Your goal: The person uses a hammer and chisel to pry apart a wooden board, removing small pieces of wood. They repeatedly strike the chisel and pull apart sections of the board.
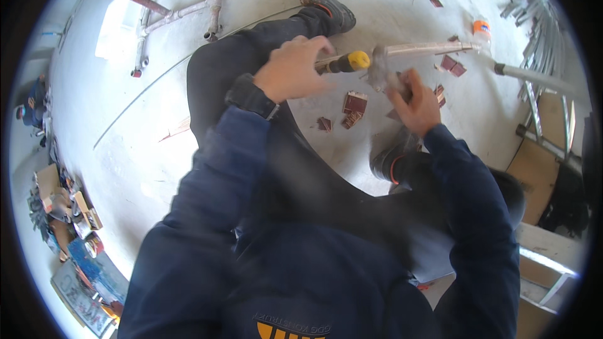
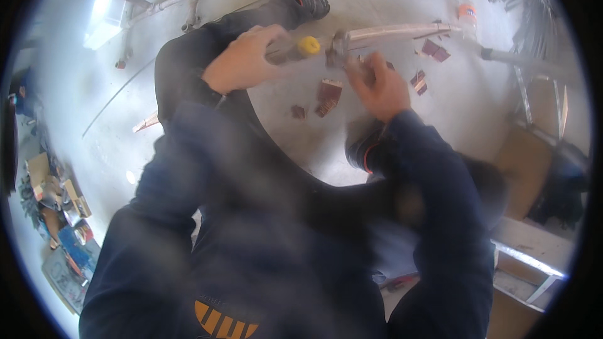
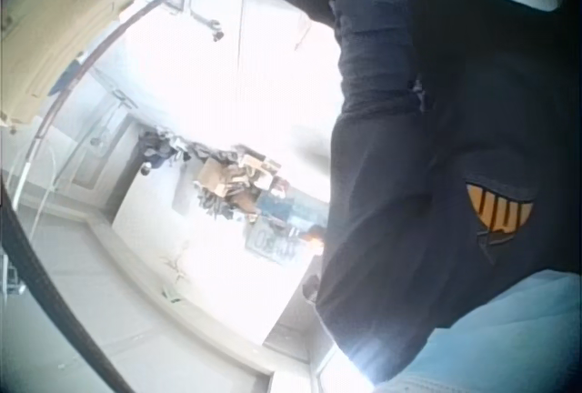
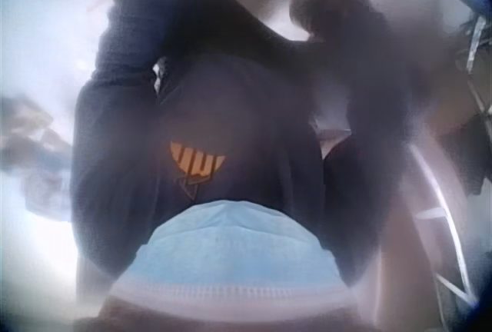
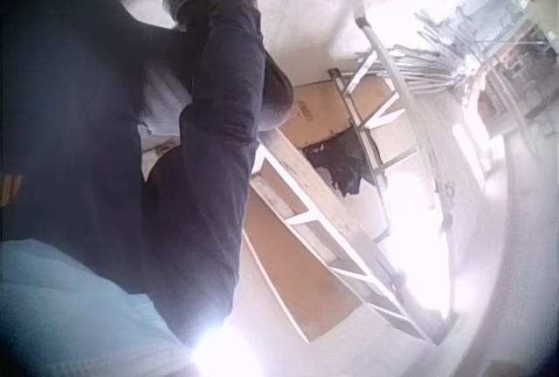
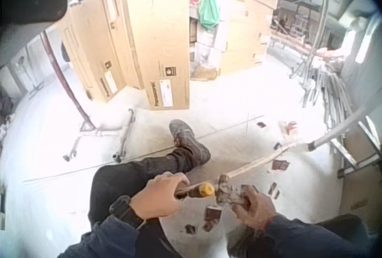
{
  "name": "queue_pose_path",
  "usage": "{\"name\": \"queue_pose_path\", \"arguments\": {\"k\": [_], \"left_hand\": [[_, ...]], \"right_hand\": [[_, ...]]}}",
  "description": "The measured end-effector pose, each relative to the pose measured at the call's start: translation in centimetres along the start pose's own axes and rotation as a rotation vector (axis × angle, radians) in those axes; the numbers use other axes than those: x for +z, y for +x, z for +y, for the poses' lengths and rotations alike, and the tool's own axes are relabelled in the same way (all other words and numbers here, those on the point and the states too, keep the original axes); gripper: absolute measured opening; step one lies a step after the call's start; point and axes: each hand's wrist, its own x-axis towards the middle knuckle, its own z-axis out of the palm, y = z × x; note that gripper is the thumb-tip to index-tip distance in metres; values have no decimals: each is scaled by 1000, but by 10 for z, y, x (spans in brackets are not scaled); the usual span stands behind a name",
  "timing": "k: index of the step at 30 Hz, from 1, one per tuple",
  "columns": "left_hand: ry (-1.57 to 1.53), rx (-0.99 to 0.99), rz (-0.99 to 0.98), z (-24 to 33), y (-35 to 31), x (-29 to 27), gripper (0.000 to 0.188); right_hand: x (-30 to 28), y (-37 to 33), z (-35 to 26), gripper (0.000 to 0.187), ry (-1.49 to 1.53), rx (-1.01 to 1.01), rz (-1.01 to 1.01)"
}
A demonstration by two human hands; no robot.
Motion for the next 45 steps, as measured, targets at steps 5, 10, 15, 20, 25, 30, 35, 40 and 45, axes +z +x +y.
{"name": "queue_pose_path", "arguments": {"k": [5, 10, 15, 20, 25, 30, 35, 40, 45], "left_hand": [[202, -104, -327, -29, 11, -3, 40], [294, -100, -536, -38, 37, 11, 40], [74, 3, -598, -45, 49, 13, 51], [92, -2, -677, -44, 56, 18, 54], [82, 49, -639, -51, 53, 18, 39], [-14, 72, -639, -53, 53, 18, 47], [13, -25, -663, -46, 53, 15, 49], [18, -63, -665, -43, 52, 14, 48], [-4, 1, -591, -46, 49, 15, 31]], "right_hand": [[9, -16, 16, 38, -403, -48, -571], [43, -6, -5, 48, -288, -52, -468], [24, 24, -71, 48, 339, -43, -75], [53, 42, -120, 26, 987, 226, -19], [72, 51, -104, 8, 1126, 112, -16], [54, 54, -97, 9, 841, -45, -204], [34, 54, -100, 19, 939, -89, -405], [25, 45, -99, 31, 970, -13, -428], [29, 35, -108, 29, 1088, 223, -384]]}}
